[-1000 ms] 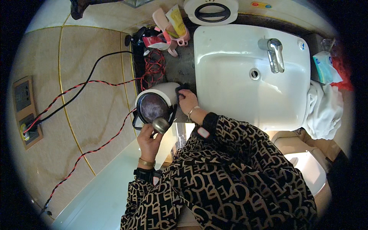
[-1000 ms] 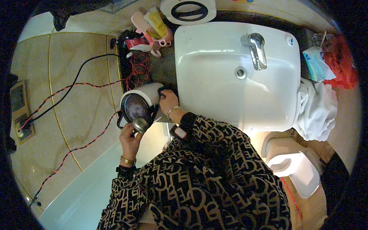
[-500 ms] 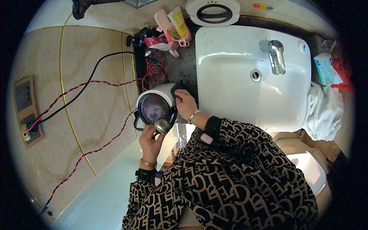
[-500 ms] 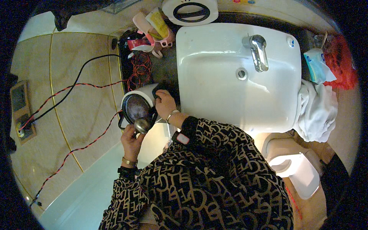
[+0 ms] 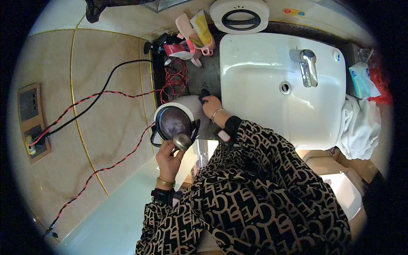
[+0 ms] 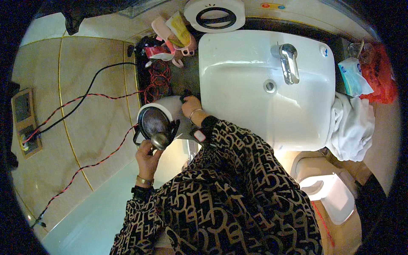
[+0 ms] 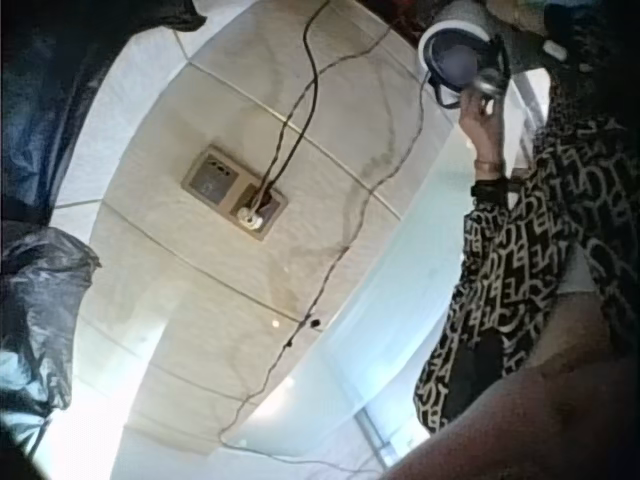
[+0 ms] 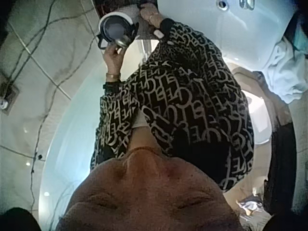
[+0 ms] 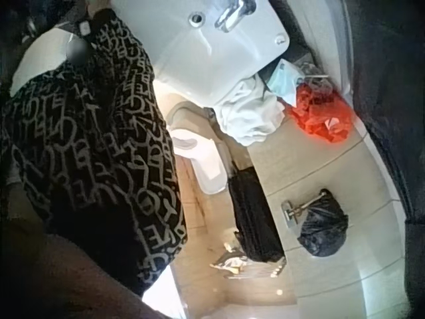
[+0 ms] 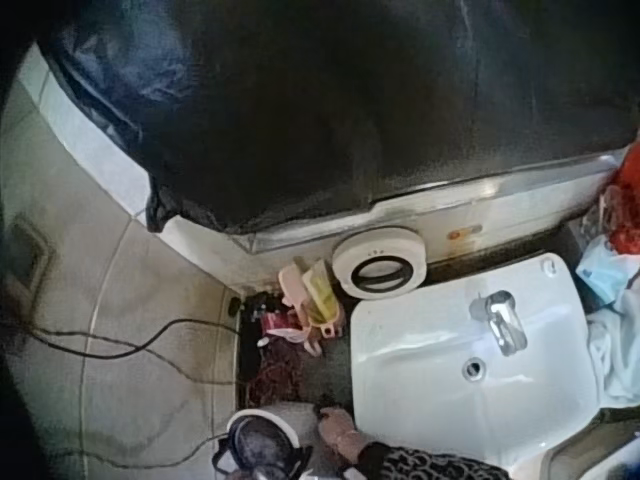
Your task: The person washes a dark cloth under running water in a sink, then uses the damp cloth to wipe the exterior of a white electric kettle. The person repeatedly scrubs the kettle's surface and handle area.
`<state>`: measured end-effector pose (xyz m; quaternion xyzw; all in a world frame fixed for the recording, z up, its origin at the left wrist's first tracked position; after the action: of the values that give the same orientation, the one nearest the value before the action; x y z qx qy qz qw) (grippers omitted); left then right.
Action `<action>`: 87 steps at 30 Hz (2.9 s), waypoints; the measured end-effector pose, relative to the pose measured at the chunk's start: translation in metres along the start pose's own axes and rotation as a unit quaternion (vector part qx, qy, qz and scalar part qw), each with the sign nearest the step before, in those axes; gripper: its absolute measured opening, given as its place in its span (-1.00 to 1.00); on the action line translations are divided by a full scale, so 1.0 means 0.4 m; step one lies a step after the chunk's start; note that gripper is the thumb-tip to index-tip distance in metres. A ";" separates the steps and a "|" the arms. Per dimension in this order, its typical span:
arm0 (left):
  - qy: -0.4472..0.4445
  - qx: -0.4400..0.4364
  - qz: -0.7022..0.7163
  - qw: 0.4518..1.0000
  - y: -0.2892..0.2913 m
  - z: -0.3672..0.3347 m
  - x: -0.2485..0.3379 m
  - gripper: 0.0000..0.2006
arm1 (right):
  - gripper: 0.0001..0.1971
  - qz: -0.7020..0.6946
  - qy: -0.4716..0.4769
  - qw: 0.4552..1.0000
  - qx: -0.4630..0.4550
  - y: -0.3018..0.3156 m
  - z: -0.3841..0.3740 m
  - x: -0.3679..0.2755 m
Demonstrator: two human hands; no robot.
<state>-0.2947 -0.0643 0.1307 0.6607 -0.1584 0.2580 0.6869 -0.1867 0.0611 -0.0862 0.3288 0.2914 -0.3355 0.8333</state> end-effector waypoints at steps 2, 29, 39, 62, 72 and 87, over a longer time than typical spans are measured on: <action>0.000 0.000 0.003 1.000 0.001 -0.004 -0.004 -0.78 | -0.75 -0.080 0.015 0.995 0.054 -0.006 0.029 -0.016; -0.015 -0.006 -0.011 1.000 0.006 -0.008 0.002 -0.76 | -0.92 -0.231 0.247 0.938 0.073 0.085 0.162 -0.091; -0.005 -0.008 -0.003 1.000 -0.004 -0.002 -0.013 -0.76 | -0.70 -0.004 0.096 0.992 -0.082 -0.058 -0.164 -0.077; -0.015 -0.014 -0.008 1.000 -0.006 -0.001 -0.007 -0.81 | -0.81 -0.124 0.014 0.990 0.068 -0.020 0.138 0.027; -0.015 -0.013 -0.014 1.000 -0.006 -0.005 -0.001 -0.80 | -0.82 -0.166 0.042 0.981 0.085 0.009 0.146 0.002; 0.028 -0.034 -0.012 0.999 -0.010 0.004 -0.010 -0.81 | -0.67 -0.137 0.043 0.989 0.041 -0.036 -0.002 0.035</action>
<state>-0.2954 -0.0663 0.1254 0.6311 -0.1401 0.2629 0.7162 -0.1892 0.0482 -0.1016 0.3341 0.3548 -0.4438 0.7520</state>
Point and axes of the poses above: each hand's wrist, its own z-axis away from the middle knuckle, its own y-axis out of the back of the hand, x = y × z, the point moved 5 cm from there along -z, towards the middle knuckle, and after that the axes turned 9 degrees about -y, right-handed, at the moved point
